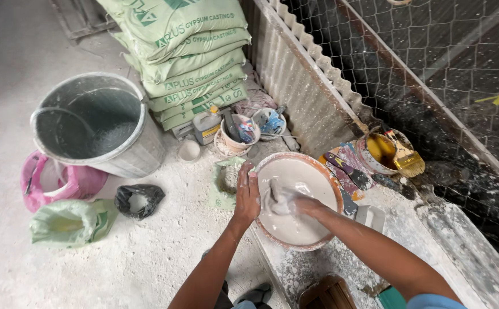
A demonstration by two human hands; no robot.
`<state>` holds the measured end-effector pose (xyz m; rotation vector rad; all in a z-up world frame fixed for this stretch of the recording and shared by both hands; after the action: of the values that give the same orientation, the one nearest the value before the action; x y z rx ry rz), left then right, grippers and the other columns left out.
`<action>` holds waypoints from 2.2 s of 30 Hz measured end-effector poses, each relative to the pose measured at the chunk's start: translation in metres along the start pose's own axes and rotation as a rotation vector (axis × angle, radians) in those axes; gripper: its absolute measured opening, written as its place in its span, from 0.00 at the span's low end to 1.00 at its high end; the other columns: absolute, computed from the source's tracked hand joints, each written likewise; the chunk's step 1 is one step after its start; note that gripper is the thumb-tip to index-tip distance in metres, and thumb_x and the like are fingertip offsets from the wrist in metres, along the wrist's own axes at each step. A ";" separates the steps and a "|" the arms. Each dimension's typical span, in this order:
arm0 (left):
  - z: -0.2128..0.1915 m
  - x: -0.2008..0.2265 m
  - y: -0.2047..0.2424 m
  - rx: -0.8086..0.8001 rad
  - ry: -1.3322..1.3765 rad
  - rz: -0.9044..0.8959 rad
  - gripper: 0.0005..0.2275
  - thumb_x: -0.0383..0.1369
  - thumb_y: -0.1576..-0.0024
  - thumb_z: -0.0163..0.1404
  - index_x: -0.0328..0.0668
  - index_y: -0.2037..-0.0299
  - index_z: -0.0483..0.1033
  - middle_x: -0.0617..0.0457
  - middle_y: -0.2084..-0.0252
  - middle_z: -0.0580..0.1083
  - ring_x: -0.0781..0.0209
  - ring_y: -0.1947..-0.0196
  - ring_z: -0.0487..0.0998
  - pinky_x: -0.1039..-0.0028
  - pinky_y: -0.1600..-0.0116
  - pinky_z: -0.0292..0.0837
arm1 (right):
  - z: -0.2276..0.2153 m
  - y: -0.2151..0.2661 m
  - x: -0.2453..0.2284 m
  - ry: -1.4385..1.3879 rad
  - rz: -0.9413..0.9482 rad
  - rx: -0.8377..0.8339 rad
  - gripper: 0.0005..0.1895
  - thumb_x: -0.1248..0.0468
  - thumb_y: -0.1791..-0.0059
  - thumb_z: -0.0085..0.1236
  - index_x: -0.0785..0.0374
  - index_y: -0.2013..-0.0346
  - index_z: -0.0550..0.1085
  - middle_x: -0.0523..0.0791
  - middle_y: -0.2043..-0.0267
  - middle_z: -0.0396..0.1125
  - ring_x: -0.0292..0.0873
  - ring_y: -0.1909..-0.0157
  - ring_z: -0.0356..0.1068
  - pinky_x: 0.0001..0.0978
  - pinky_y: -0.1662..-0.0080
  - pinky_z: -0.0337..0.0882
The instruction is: The person mixes a white paste in a bucket with their hand, then uses a trowel to scoop the mixture and spread it onto long decorative molding pieces. The person repeatedly applies and smooths the paste along the grooves of the moldings.
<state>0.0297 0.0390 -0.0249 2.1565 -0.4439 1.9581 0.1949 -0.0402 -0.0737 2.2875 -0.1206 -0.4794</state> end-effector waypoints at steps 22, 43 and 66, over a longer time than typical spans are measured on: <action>-0.002 0.005 0.000 -0.046 -0.039 -0.204 0.27 0.46 0.32 0.28 0.36 0.28 0.53 0.33 0.34 0.64 0.38 0.33 0.63 0.55 0.31 0.55 | -0.020 0.046 -0.030 -0.037 -0.159 0.031 0.38 0.53 0.57 0.62 0.63 0.35 0.64 0.55 0.37 0.64 0.56 0.40 0.68 0.46 0.41 0.70; -0.001 -0.008 -0.001 0.009 -0.042 -0.086 0.25 0.44 0.30 0.30 0.31 0.29 0.56 0.32 0.31 0.62 0.36 0.31 0.61 0.53 0.28 0.52 | 0.080 -0.073 0.055 -0.122 -0.299 0.044 0.36 0.59 0.57 0.64 0.63 0.36 0.64 0.54 0.36 0.63 0.54 0.37 0.65 0.44 0.37 0.65; 0.002 0.007 0.000 -0.016 -0.022 -0.211 0.28 0.47 0.32 0.30 0.31 0.30 0.56 0.34 0.31 0.64 0.37 0.30 0.61 0.55 0.27 0.48 | 0.065 -0.045 0.151 -0.358 0.283 -0.330 0.43 0.43 0.54 0.66 0.50 0.30 0.60 0.48 0.23 0.52 0.58 0.24 0.52 0.61 0.28 0.53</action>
<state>0.0325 0.0375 -0.0180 2.1206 -0.2238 1.8127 0.3072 -0.0888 -0.1925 1.8096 -0.4985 -0.6975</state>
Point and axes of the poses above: each hand's wrist, its own y-axis away from the middle knuckle, its own z-axis out of the palm, x = y × z, the point moved 5 cm from there along -y, towards the middle knuckle
